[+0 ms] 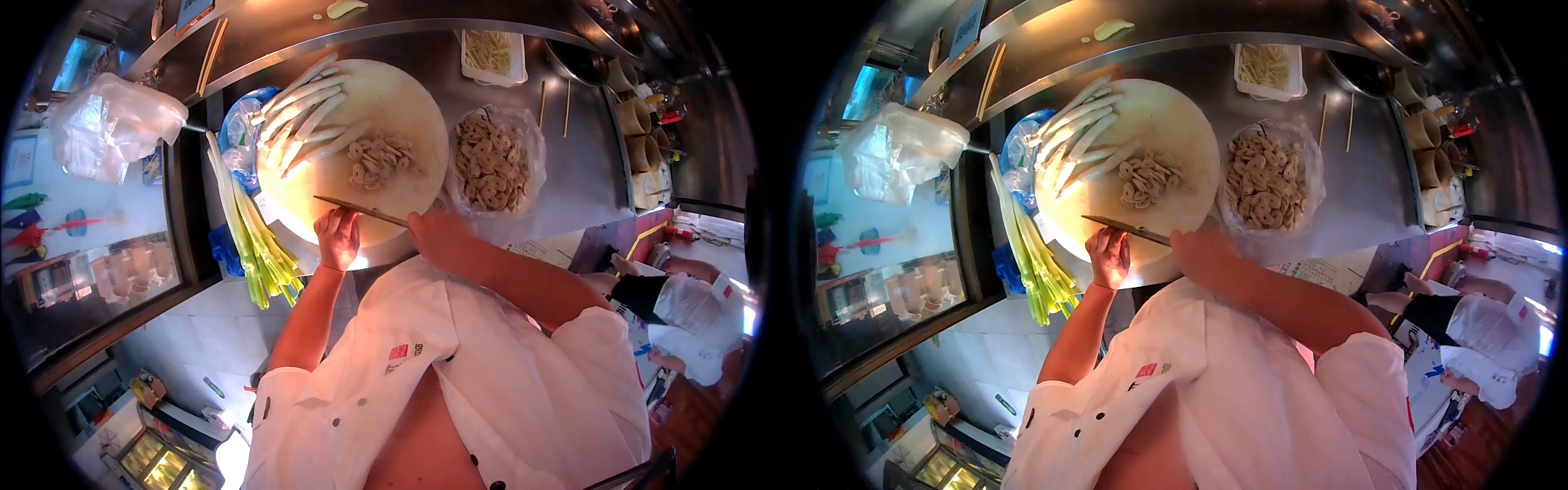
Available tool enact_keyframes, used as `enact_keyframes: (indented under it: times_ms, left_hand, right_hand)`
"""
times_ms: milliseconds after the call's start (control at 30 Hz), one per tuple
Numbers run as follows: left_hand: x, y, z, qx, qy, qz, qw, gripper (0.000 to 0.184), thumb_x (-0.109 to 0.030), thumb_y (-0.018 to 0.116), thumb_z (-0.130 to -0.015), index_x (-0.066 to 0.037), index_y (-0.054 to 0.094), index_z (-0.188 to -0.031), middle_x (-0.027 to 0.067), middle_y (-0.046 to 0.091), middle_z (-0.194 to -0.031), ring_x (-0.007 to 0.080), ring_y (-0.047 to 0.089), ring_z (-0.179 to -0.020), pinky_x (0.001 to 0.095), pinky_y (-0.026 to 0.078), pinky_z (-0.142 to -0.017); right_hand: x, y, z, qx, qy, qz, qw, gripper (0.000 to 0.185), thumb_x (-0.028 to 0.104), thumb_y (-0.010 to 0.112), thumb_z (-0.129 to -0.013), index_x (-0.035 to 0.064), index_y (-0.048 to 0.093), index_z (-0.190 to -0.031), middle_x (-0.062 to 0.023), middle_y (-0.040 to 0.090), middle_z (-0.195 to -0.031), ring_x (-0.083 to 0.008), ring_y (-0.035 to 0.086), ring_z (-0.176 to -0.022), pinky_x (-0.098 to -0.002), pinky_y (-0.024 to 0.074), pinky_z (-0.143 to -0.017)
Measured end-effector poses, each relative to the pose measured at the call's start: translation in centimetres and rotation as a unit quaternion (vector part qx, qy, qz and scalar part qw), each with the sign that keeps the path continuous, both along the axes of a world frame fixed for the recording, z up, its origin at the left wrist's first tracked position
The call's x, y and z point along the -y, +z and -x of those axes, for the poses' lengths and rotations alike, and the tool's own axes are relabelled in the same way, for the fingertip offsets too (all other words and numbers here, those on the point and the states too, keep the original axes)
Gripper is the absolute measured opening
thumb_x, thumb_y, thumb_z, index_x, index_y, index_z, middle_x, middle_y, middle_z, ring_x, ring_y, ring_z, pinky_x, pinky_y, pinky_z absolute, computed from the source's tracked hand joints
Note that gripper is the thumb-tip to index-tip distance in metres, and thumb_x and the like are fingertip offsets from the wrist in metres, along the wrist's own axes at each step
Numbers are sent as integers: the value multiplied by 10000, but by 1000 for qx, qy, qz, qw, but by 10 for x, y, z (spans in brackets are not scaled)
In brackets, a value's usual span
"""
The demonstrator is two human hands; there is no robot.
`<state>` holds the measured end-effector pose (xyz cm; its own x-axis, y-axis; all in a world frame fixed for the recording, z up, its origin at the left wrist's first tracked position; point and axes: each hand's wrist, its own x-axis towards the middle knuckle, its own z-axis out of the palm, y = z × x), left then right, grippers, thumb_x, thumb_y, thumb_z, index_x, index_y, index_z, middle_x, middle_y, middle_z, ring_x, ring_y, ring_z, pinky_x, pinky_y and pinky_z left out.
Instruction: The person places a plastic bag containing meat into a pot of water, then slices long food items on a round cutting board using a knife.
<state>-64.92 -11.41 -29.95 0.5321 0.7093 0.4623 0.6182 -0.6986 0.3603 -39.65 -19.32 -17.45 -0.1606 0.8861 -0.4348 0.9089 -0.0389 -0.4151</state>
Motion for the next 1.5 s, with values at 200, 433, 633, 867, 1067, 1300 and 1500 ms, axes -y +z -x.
enact_keyframes:
  times_ms: [200, 433, 633, 867, 1067, 1300, 1500]
  left_hand:
    - [0, -10, 3, 3, 2, -5, 1000, 340, -61, 730, -847, -120, 656, -1173, 72, 663, -1182, 301, 634, -1092, 455, 454, -922]
    - [-2, -10, 3, -17, 4, 20, 1000, 316, -63, 731, -853, -116, 653, -1155, 80, 664, -1164, 310, 631, -1083, 453, 465, -907]
    - [-1, -3, 1, 15, 0, 13, 1000, 338, -44, 724, -850, -120, 651, -1172, 80, 675, -1152, 318, 639, -1051, 459, 466, -915]
    - [1, -8, 4, 53, 2, 9, 999, 338, -25, 727, -830, -109, 667, -1152, 88, 669, -1153, 332, 635, -1048, 466, 469, -913]
    - [1, -9, 5, 45, 5, 3, 999, 306, -34, 731, -830, -102, 668, -1121, 86, 658, -1134, 332, 629, -1052, 464, 465, -909]
    - [2, -10, 4, 14, 11, 12, 1000, 280, -35, 717, -841, -103, 663, -1107, 77, 665, -1104, 330, 628, -1057, 465, 463, -909]
    - [0, -3, 8, 25, -15, 19, 999, 314, 12, 700, -822, -100, 663, -1112, 90, 668, -1115, 337, 628, -1049, 461, 472, -916]
  right_hand:
    - [14, 5, 1, -18, 1, 25, 1000, 193, 226, 511, -1030, 42, 568, -1044, -192, 728, -914, -405, 732, -827, -522, 583, -705]
    - [-9, -30, 26, -40, -7, -9, 999, 176, 189, 531, -1000, 34, 557, -1080, -184, 735, -924, -401, 747, -812, -527, 586, -691]
    - [-32, -28, 21, -37, 15, -15, 999, 160, 123, 564, -959, 21, 569, -1082, -196, 744, -953, -397, 758, -874, -493, 611, -726]
    - [1, 13, 8, -22, 15, 4, 1000, 170, 193, 541, -988, 31, 584, -1010, -188, 738, -871, -402, 744, -780, -533, 581, -658]
    - [4, 27, 16, 0, 2, 52, 999, 150, 150, 549, -968, 33, 577, -1057, -159, 742, -868, -394, 751, -791, -516, 597, -667]
    - [-28, -33, 39, -69, 3, -57, 996, 197, 118, 585, -936, 2, 578, -1096, -195, 737, -893, -396, 755, -826, -484, 608, -699]
    - [-37, -23, 19, -37, 38, -35, 998, 191, 107, 583, -936, 4, 577, -1097, -193, 737, -893, -405, 751, -838, -497, 606, -710]
